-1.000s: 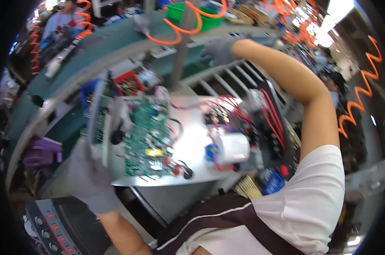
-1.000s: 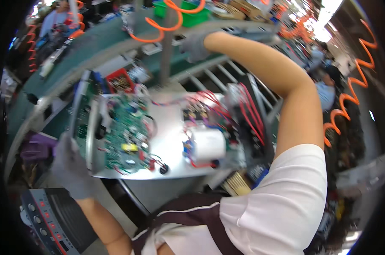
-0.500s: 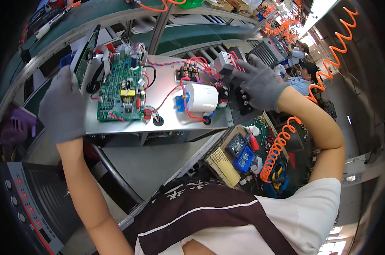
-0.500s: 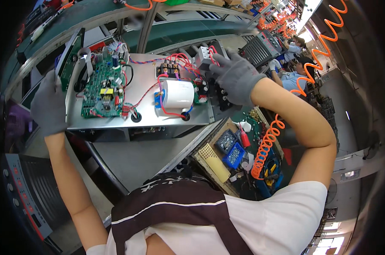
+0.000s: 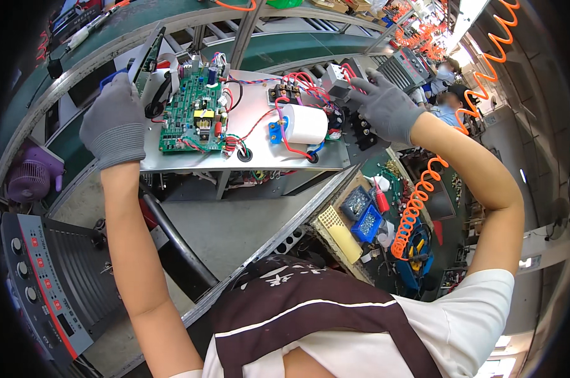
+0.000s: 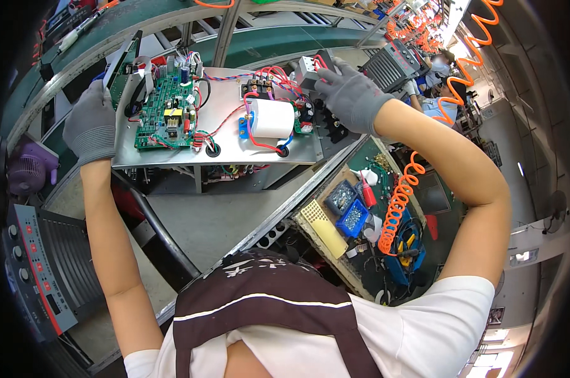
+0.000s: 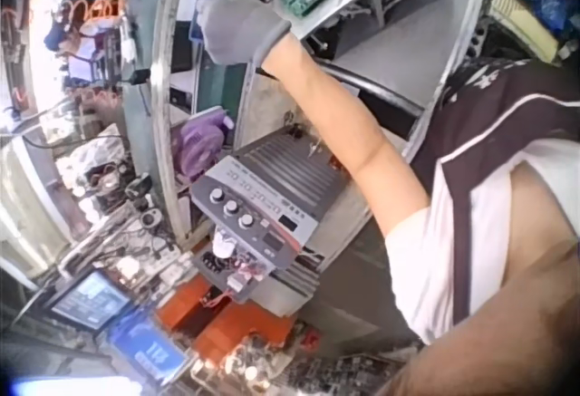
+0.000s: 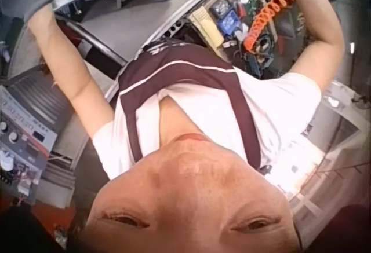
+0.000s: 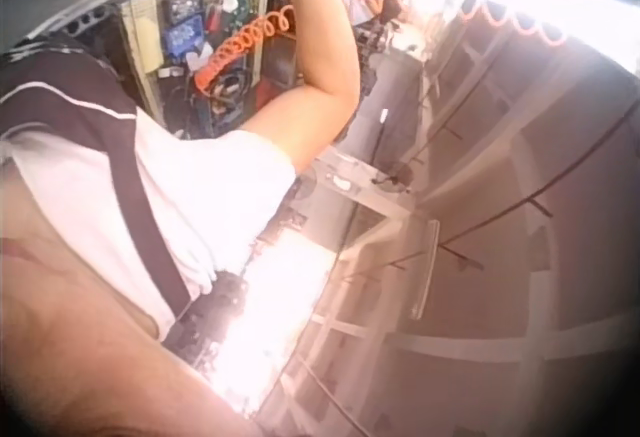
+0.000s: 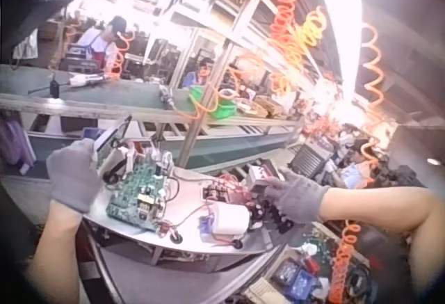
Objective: The person assembles an electronic device by connecting wires to a circuit board, using a red squeeze bottle to apply adhesive, and securing components with a pneumatic screwdriver. They handle a metal casing and a black cable, attaching the cable to the device's rear panel.
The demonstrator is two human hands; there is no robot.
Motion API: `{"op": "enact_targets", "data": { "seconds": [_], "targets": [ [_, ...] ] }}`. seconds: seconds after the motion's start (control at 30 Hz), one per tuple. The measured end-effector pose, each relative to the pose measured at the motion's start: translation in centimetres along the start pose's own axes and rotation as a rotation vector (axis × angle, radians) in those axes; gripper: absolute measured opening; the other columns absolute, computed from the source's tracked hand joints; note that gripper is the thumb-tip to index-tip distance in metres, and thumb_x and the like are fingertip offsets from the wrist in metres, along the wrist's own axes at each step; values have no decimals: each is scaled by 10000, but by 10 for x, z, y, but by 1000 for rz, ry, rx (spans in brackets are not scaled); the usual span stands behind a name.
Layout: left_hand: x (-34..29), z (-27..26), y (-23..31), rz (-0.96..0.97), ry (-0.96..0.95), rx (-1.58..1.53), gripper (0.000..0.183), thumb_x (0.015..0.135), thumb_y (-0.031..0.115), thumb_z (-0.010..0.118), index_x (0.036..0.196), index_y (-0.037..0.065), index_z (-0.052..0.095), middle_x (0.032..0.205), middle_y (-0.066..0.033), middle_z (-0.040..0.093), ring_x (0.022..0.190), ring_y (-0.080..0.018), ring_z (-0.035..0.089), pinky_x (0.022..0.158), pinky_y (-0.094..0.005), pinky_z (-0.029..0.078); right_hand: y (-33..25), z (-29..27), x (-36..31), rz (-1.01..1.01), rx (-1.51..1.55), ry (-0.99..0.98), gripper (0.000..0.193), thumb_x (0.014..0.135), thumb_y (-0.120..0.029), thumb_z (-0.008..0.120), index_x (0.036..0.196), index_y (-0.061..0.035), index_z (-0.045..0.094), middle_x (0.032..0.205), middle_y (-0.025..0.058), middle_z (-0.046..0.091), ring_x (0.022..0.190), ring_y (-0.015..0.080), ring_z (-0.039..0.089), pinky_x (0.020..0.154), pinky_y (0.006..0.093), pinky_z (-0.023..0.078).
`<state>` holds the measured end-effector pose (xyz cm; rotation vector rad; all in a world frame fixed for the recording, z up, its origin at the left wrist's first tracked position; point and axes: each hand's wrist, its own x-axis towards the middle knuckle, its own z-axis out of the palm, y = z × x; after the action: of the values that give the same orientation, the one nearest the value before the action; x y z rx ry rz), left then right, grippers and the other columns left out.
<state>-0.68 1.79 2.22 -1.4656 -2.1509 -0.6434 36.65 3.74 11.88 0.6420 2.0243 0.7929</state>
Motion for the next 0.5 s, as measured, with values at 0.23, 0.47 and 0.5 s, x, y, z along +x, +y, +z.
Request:
{"op": "enact_targets", "data": {
  "seconds": [0.23, 0.47, 0.5],
  "targets": [
    [0, -3, 3, 3, 2, 0, 179, 880, 288, 477, 909, 147, 584, 858, -77, 649, 759, -291, 651, 633, -417, 525, -17, 8, -3, 6, -58, 82, 170, 726, -220, 584, 814, -164, 718, 1157, 3, 538, 1250, 204, 346, 1107, 446, 173],
    [2, -5, 0, 5, -16, -17, 195, 874, 295, 486, 913, 141, 598, 874, -99, 656, 798, -310, 645, 673, -433, 517, -8, 19, 3, 78, -112, 141, 227, 682, -197, 637, 895, -161, 704, 1181, 0, 519, 1218, 193, 374, 1095, 427, 200],
    [3, -6, 2, 7, -21, -3, 197, 874, 297, 485, 916, 142, 599, 877, -101, 656, 798, -312, 645, 673, -433, 517, -4, 17, 2, 130, 23, 106, 236, 683, -213, 647, 905, -156, 702, 1174, 1, 522, 1188, 189, 395, 1059, 414, 239]
  ]
}}
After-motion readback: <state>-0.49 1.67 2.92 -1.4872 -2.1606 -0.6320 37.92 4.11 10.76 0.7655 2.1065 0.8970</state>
